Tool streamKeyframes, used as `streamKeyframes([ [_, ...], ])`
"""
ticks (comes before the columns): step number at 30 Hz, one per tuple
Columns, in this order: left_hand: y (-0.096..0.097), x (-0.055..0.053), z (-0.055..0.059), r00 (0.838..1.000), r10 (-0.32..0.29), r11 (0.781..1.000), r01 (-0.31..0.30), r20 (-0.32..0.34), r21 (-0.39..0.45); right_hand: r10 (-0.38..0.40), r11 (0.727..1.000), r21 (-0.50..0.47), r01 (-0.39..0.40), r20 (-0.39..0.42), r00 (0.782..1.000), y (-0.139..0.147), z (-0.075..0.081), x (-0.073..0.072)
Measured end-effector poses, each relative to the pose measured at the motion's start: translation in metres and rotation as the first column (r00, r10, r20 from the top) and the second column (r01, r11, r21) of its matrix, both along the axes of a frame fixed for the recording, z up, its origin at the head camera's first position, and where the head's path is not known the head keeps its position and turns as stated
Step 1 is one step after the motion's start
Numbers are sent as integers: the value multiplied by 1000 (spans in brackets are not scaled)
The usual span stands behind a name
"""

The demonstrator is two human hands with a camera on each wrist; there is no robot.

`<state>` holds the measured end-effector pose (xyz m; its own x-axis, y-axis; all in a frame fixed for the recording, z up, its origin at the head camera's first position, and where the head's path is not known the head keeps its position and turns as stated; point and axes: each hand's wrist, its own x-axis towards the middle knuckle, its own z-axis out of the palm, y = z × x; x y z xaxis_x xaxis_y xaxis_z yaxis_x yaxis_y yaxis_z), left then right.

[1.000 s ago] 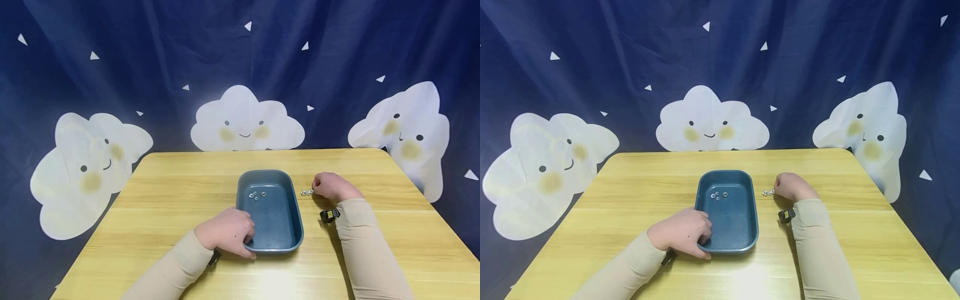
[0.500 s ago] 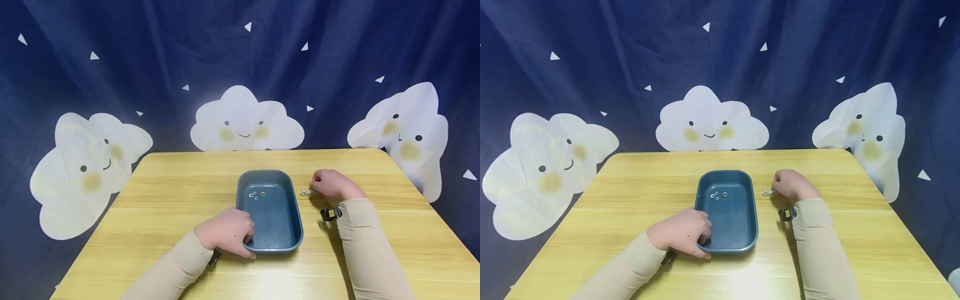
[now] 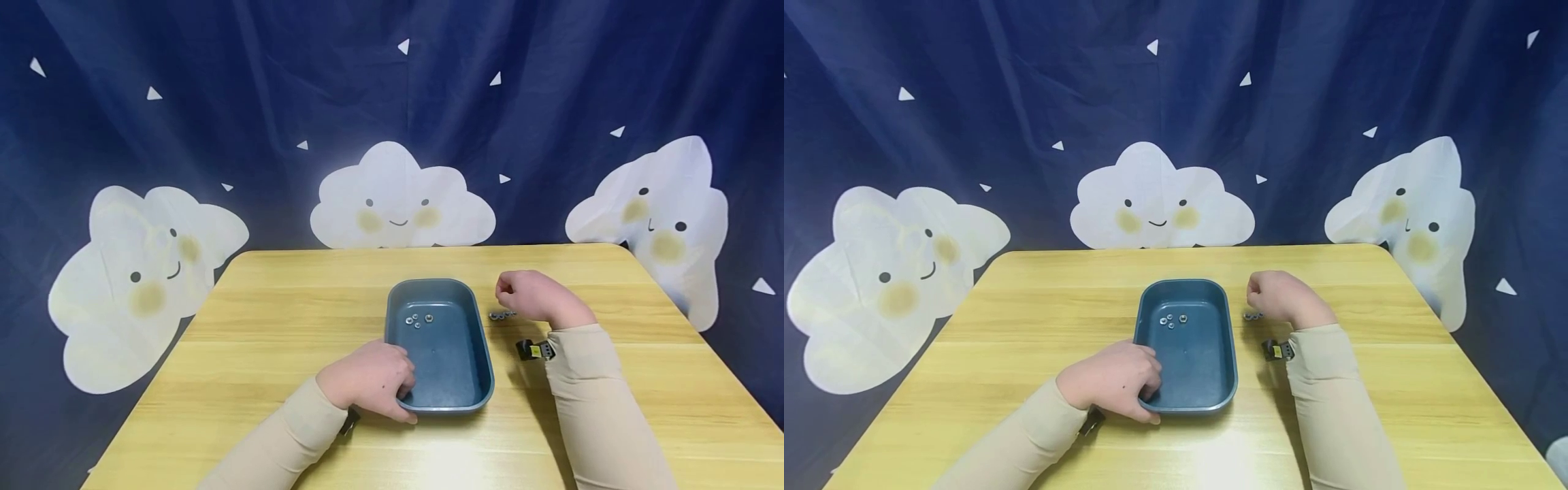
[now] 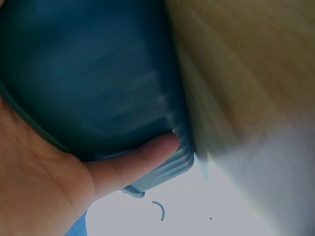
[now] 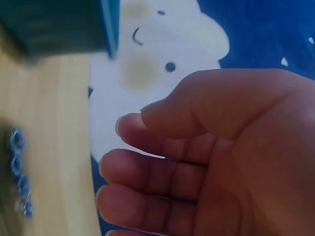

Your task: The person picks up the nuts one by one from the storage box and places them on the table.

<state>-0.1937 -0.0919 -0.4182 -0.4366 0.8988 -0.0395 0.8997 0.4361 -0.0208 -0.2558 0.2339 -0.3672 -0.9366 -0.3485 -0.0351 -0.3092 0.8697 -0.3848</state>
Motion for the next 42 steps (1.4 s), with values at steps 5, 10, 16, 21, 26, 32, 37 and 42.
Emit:
streamKeyframes([
  [5, 0, 0, 0, 1000, 1, 1000, -1, -4, 2, 25, 1000, -2, -25, -28, 999, -12, 6, 5],
  [10, 0, 0, -1, 1000, 3, 1000, -3, -2, 5, 68, 998, -9, -69, -54, 996, -25, 9, 8],
  [16, 0, 0, 0, 1000, 4, 1000, -4, -5, 6, 92, 996, -2, -92, -53, 994, -39, 14, 13],
  [21, -1, 0, 1, 1000, 2, 1000, -2, 0, 0, 126, 992, -2, -126, -61, 990, -54, 15, 16],
  [26, 0, 0, 2, 1000, -2, 1000, 2, -1, -2, 154, 988, 13, -153, -82, 985, -68, 12, 16],
  [32, 1, 0, 1, 1000, -9, 1000, 9, 9, 5, 216, 976, 32, -214, -87, 972, -82, 5, 15],
  [37, 1, 0, 2, 1000, -19, 1000, 19, 8, 13, 215, 977, 29, -213, -94, 972, -93, 1, 12],
  [42, 0, 0, 2, 1000, -15, 1000, 15, 10, 11, 237, 971, 55, -233, -82, 968, -103, -7, 10],
])
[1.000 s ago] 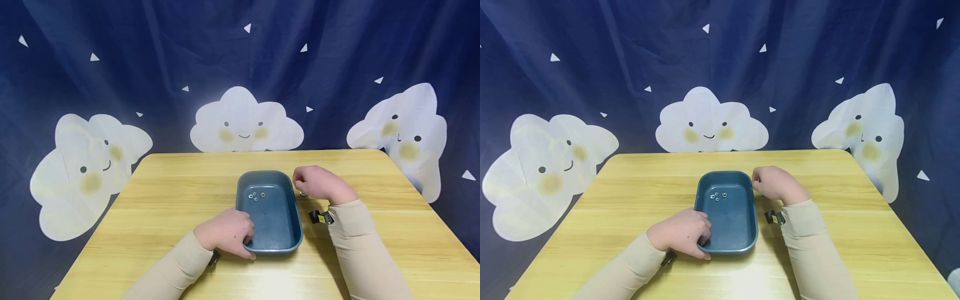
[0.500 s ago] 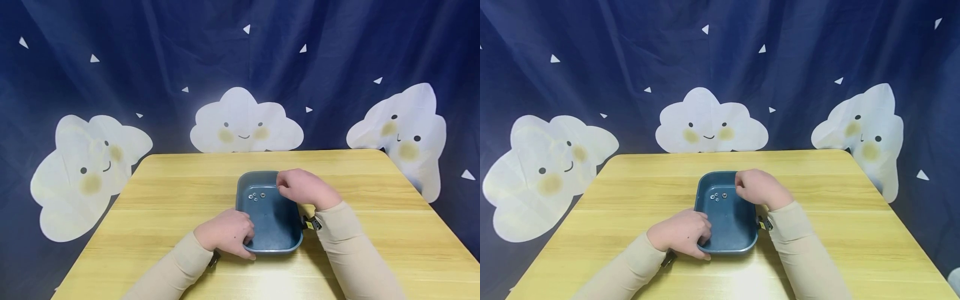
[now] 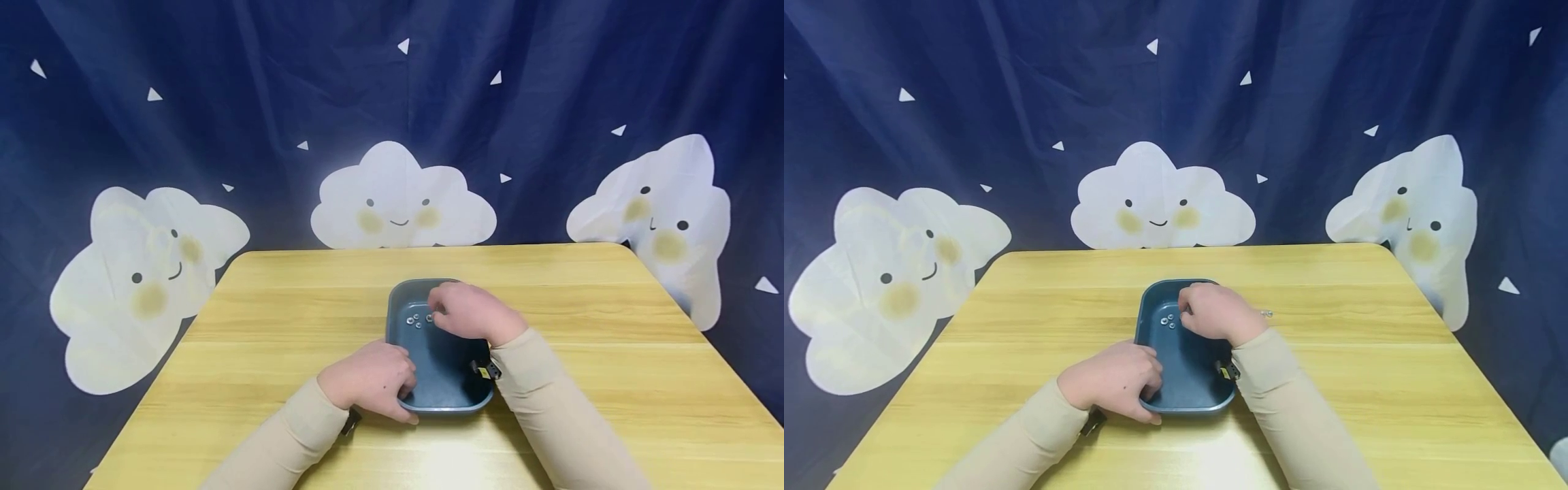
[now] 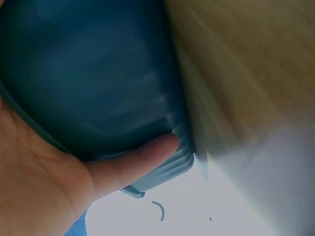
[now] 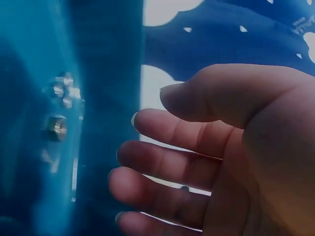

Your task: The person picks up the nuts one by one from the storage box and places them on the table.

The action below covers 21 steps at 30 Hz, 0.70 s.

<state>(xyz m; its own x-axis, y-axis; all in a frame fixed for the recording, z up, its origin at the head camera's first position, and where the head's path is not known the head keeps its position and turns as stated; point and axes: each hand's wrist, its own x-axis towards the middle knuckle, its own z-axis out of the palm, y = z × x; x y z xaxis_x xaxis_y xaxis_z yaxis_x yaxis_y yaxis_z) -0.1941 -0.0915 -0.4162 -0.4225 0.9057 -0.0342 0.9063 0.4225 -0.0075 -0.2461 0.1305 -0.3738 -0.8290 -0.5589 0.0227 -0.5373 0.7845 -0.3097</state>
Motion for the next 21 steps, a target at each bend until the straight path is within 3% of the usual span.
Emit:
streamKeyframes([
  [8, -1, 0, 0, 1000, 4, 1000, -4, -2, 4, -23, 997, 78, 21, 16, 1000, -9, -16, -4],
  [21, 0, 0, -1, 1000, 6, 1000, -6, -19, -7, 35, 986, 161, -48, 85, 996, -11, -29, -8],
])
